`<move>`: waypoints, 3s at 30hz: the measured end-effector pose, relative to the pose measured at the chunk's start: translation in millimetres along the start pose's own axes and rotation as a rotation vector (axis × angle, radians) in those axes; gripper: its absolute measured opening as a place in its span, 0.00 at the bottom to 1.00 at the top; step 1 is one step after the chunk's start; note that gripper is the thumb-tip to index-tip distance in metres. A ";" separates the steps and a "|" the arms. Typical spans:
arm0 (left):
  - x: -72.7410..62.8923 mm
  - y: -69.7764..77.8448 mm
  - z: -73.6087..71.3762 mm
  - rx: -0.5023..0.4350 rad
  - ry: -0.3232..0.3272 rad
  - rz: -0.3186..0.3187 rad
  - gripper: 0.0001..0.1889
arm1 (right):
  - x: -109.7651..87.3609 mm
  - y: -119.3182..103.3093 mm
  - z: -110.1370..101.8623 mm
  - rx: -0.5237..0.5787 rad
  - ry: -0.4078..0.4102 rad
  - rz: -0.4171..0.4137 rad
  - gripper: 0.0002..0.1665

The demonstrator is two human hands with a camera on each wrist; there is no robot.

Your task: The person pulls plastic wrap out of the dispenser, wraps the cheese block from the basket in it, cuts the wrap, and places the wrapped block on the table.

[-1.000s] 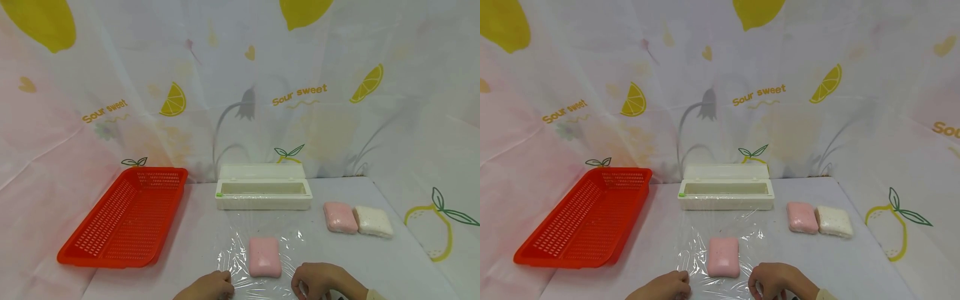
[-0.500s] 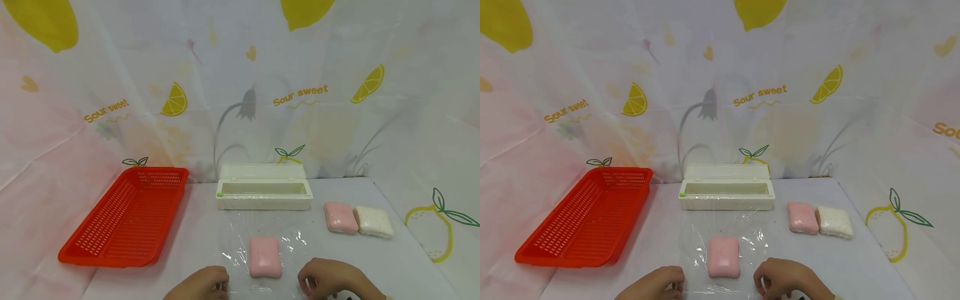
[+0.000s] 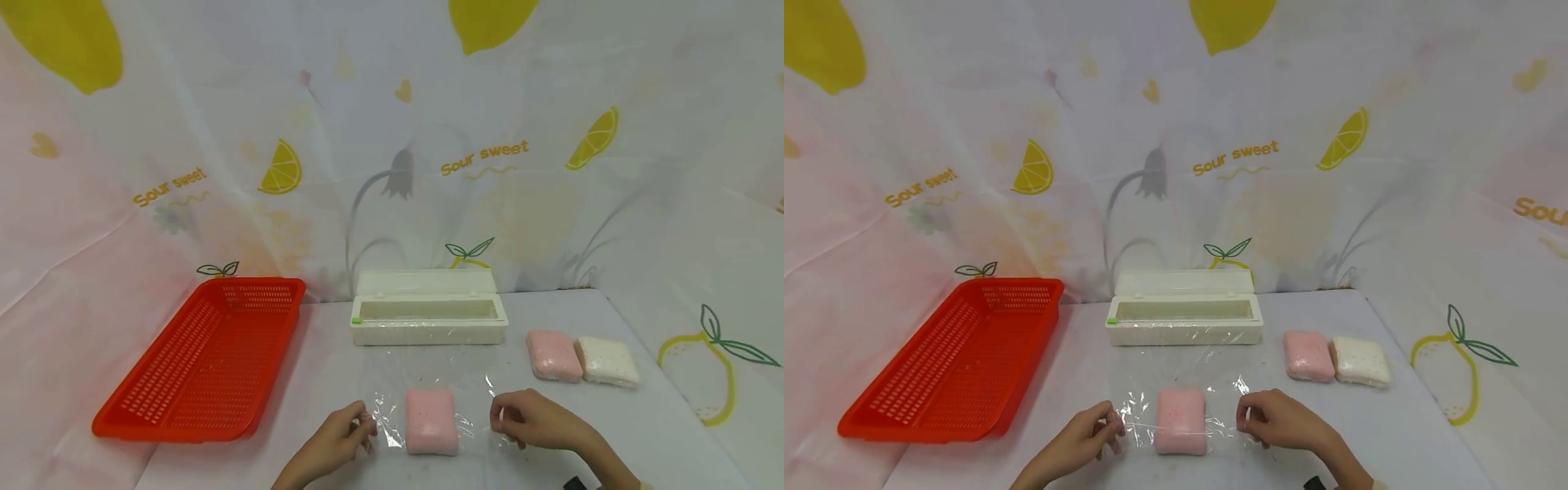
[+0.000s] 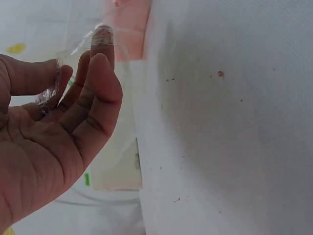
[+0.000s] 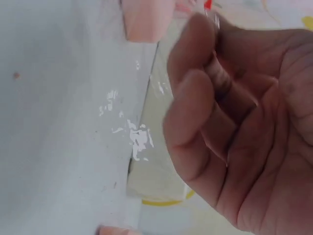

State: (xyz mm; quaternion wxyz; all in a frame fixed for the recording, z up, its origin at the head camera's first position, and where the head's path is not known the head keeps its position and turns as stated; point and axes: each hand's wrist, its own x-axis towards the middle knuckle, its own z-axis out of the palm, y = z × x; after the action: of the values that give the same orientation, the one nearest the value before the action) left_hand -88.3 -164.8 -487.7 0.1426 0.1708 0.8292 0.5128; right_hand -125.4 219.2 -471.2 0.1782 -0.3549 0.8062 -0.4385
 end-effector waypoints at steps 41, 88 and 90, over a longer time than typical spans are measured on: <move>4.4 44.4 46.0 0.376 0.258 -0.066 0.18 | 9.0 -29.3 35.2 -0.432 0.287 0.120 0.19; 121.0 29.4 33.6 0.324 0.458 0.068 0.11 | 106.8 2.7 28.0 -0.106 0.566 0.190 0.16; 127.6 27.0 33.5 0.338 0.476 0.061 0.10 | 112.2 6.5 26.9 -0.110 0.599 0.194 0.15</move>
State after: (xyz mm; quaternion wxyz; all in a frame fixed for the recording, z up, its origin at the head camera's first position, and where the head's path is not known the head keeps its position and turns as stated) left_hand -185.8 -71.9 -485.7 -0.1020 0.0917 0.9074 0.3972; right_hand -188.8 124.2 -488.9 -0.0455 -0.1406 0.8754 -0.4602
